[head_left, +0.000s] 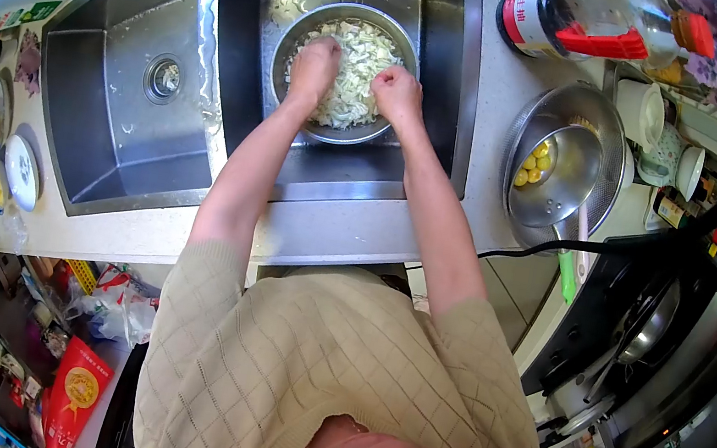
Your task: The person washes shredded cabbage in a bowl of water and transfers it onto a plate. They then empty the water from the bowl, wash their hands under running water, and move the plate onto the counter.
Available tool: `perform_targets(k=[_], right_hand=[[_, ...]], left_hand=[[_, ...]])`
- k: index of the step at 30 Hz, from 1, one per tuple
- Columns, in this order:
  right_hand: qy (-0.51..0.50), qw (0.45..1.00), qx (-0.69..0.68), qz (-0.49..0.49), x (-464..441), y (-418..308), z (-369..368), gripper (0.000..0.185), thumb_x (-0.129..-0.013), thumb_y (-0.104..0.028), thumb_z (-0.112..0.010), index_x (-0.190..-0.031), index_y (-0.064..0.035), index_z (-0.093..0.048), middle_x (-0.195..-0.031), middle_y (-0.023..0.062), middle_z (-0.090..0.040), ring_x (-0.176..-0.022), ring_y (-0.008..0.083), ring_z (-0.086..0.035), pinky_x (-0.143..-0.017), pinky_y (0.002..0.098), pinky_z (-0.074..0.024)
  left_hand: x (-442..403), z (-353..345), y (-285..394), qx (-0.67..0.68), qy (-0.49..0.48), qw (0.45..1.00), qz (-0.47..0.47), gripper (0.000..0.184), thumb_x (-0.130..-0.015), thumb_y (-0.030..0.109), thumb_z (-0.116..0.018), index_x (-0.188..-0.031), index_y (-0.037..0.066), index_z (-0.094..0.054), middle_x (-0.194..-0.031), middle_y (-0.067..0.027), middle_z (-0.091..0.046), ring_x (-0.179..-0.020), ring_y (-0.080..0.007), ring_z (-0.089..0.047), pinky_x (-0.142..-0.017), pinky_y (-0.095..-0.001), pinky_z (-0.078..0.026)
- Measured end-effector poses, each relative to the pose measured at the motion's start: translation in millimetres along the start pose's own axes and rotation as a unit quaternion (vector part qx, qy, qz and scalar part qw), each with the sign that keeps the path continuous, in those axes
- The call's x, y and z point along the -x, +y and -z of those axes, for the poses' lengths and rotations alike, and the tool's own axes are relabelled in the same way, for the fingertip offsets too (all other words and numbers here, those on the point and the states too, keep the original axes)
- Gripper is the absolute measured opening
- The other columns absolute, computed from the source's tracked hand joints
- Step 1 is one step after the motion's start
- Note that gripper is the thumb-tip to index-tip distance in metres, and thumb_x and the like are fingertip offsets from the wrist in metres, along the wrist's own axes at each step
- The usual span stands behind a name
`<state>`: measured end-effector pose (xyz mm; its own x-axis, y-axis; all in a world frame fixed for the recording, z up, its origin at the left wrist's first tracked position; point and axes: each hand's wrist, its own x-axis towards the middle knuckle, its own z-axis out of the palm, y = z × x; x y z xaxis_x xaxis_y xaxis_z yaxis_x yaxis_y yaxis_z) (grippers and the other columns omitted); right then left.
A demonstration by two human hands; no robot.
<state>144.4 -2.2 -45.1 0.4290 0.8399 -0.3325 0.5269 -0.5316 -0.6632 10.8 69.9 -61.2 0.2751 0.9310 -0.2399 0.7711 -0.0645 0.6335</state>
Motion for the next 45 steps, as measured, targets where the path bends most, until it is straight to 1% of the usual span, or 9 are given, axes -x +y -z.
perform_targets(k=[9,15,18,21,28,31,32,39,45], right_hand=[[0.036,0.995,0.003,0.098,-32,-17,-12,0.025,-0.067,-0.018,-0.053,-0.087,-0.0042,-0.055,-0.103,0.0180,-0.049,-0.094,0.0345,-0.047,-0.081,0.0375,-0.0388],[-0.100,0.916,-0.362,-0.144,-29,-3,-44,0.049,-0.079,-0.034,-0.051,-0.119,-0.0090,-0.041,-0.114,0.0130,-0.047,-0.102,0.0239,-0.046,-0.085,0.0329,-0.0363],[-0.159,0.785,-0.521,-0.294,-32,-13,-27,0.038,-0.081,-0.031,-0.044,-0.111,-0.0080,-0.046,-0.105,0.0111,-0.050,-0.094,0.0230,-0.049,-0.081,0.0332,-0.0394],[-0.167,0.741,-0.577,-0.300,-29,-13,-28,0.031,-0.083,-0.028,-0.043,-0.102,-0.0052,-0.051,-0.097,0.0089,-0.054,-0.090,0.0195,-0.051,-0.077,0.0325,-0.0417],[-0.139,0.892,-0.408,-0.136,-15,-7,-12,0.038,-0.076,-0.007,-0.047,-0.113,-0.0019,-0.044,-0.110,0.0122,-0.048,-0.100,0.0199,-0.046,-0.082,0.0285,-0.0375],[-0.015,0.866,-0.465,-0.184,-22,-15,-14,0.041,-0.079,-0.011,-0.045,-0.119,-0.0022,-0.038,-0.113,0.0120,-0.046,-0.102,0.0208,-0.045,-0.084,0.0295,-0.0364],[-0.052,0.838,-0.496,-0.221,-24,-17,-12,0.038,-0.085,-0.030,-0.039,-0.119,-0.0122,-0.038,-0.114,0.0091,-0.046,-0.105,0.0273,-0.042,-0.078,0.0572,-0.0334],[-0.120,0.750,-0.554,-0.340,-54,6,-30,0.040,-0.083,-0.039,-0.038,-0.108,-0.0095,-0.048,-0.110,0.0110,-0.050,-0.101,0.0275,-0.046,-0.081,0.0501,-0.0356],[-0.175,0.975,-0.139,-0.001,-39,-2,-14,0.034,-0.078,-0.027,-0.048,-0.099,-0.0015,-0.056,-0.098,0.0143,-0.055,-0.095,0.0224,-0.051,-0.082,0.0305,-0.0388]], left_hand=[[-2,12,-30,0.187,-0.018,0.973,0.133,0.047,-0.070,0.020,-0.058,-0.113,0.007,-0.046,-0.112,-0.0219,-0.045,-0.102,-0.0316,-0.046,-0.085,-0.0356,-0.039],[12,-24,2,0.639,-0.103,0.694,0.316,0.058,-0.066,0.017,-0.068,-0.117,0.007,-0.042,-0.122,-0.0227,-0.030,-0.105,-0.0304,-0.041,-0.077,-0.0349,-0.044],[16,-41,21,0.353,0.019,0.920,0.170,0.037,-0.074,0.024,-0.058,-0.104,0.004,-0.051,-0.110,-0.0227,-0.039,-0.093,-0.0330,-0.048,-0.077,-0.0371,-0.040],[42,-14,68,0.127,0.096,0.980,0.117,0.037,-0.077,0.025,-0.049,-0.109,0.006,-0.049,-0.107,-0.0224,-0.040,-0.097,-0.0375,-0.043,-0.082,-0.0423,-0.037],[10,22,9,-0.013,0.007,0.997,0.078,0.037,-0.072,0.017,-0.047,-0.108,0.013,-0.053,-0.117,-0.0114,-0.045,-0.102,-0.0333,-0.043,-0.086,-0.0412,-0.036],[-36,-2,-17,0.093,-0.041,0.995,0.014,0.035,-0.074,0.027,-0.046,-0.106,0.017,-0.055,-0.116,-0.0088,-0.047,-0.103,-0.0321,-0.044,-0.089,-0.0383,-0.035],[-54,-20,-23,0.139,-0.095,0.985,0.027,0.035,-0.075,0.031,-0.046,-0.106,0.018,-0.055,-0.115,-0.0083,-0.048,-0.103,-0.0325,-0.044,-0.089,-0.0386,-0.035],[-17,-33,34,0.065,-0.105,0.992,0.014,0.028,-0.076,0.033,-0.050,-0.096,0.015,-0.059,-0.096,-0.0124,-0.058,-0.089,-0.0296,-0.055,-0.075,-0.0339,-0.044],[25,30,13,0.295,-0.027,0.950,0.100,0.028,-0.071,0.012,-0.054,-0.098,0.004,-0.057,-0.091,-0.0137,-0.059,-0.086,-0.0232,-0.056,-0.075,-0.0306,-0.043]])
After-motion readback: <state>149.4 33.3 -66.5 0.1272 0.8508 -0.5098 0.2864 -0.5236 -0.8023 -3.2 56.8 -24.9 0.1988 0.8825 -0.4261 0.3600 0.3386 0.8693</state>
